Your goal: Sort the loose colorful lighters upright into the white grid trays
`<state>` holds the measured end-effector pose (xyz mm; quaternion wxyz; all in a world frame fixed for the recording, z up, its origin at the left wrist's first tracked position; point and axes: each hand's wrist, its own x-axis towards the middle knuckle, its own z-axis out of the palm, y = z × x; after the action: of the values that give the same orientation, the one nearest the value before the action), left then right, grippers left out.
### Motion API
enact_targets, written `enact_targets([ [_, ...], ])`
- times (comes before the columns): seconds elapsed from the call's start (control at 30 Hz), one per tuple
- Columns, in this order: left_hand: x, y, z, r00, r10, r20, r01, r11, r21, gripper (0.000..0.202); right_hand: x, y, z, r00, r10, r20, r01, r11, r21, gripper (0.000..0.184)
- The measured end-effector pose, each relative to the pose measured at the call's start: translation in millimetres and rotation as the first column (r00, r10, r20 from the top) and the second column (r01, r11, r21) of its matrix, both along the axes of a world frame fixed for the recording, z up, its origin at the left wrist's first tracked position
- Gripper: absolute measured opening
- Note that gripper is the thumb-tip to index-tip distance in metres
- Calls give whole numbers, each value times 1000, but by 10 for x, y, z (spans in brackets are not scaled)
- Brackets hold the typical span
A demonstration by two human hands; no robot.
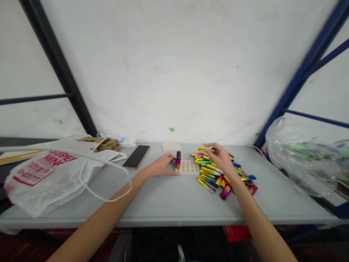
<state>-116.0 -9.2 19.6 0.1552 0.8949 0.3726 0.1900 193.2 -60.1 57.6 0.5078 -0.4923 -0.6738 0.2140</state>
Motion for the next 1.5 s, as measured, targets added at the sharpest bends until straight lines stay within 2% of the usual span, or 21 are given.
enact_targets([
  [0.1, -5, 9, -19, 1000, -14, 19, 14, 1000, 11, 65, -386, 63, 41, 968, 145, -203, -162, 984, -71, 48],
  [0.2, -6, 20, -35, 999, -30, 34, 30, 999, 20, 62, -640, 119, -24, 954, 131, -270, -159, 984, -82, 51],
  [0.27, -3, 25, -41, 999, -31, 40, 30, 999, 20, 62, -721, 132, -105, 956, 132, -261, -159, 984, -84, 55],
  [0.33, 1, 27, -42, 999, -27, 41, 26, 999, 20, 62, -754, 118, -184, 942, 193, -275, -228, 968, -101, 56],
  [0.43, 7, 27, -38, 999, -24, 23, 24, 1000, 18, 62, -779, 74, -258, 875, 320, -364, -395, 906, -153, 53],
  [0.5, 9, 25, -34, 1000, -26, 15, 25, 1000, 14, 63, -805, 55, -283, 841, 336, -423, -440, 881, -175, 51],
  [0.6, 9, 19, -27, 999, -28, 25, 28, 1000, 8, 64, -846, 68, -322, 878, 258, -403, -360, 911, -200, 54],
  [0.73, 8, 8, -10, 999, -30, 41, 30, 1000, 1, 62, -860, 120, -414, 983, 81, -163, -101, 988, -117, 57],
  [0.8, 11, 4, -2, 999, -28, 34, 28, 1000, 0, 60, -861, 136, -461, 996, -13, -83, 8, 998, -67, 54],
  [0.87, 15, 4, 1, 999, -29, 22, 29, 1000, -1, 60, -867, 139, -494, 997, -65, -50, 62, 997, -53, 48],
  [0.97, 21, 13, -8, 999, -32, 6, 32, 999, 8, 61, -887, 127, -506, 996, -81, -35, 80, 996, -37, 43],
  [1.17, 18, 19, -26, 999, -36, 4, 36, 999, 28, 59, -920, 113, -490, 998, -61, -21, 61, 998, 10, 49],
  [1.3, 10, 9, -19, 999, -35, 6, 35, 999, 31, 58, -926, 118, -505, 996, -81, 19, 81, 997, 6, 45],
  [1.43, 3, 12, -22, 999, -35, -7, 35, 999, 35, 58, -903, 91, -484, 990, -69, 126, 65, 997, 32, 42],
  [1.5, -1, 15, -28, 999, -41, -1, 41, 998, 39, 59, -879, 65, -459, 974, -33, 222, 17, 997, 71, 40],
])
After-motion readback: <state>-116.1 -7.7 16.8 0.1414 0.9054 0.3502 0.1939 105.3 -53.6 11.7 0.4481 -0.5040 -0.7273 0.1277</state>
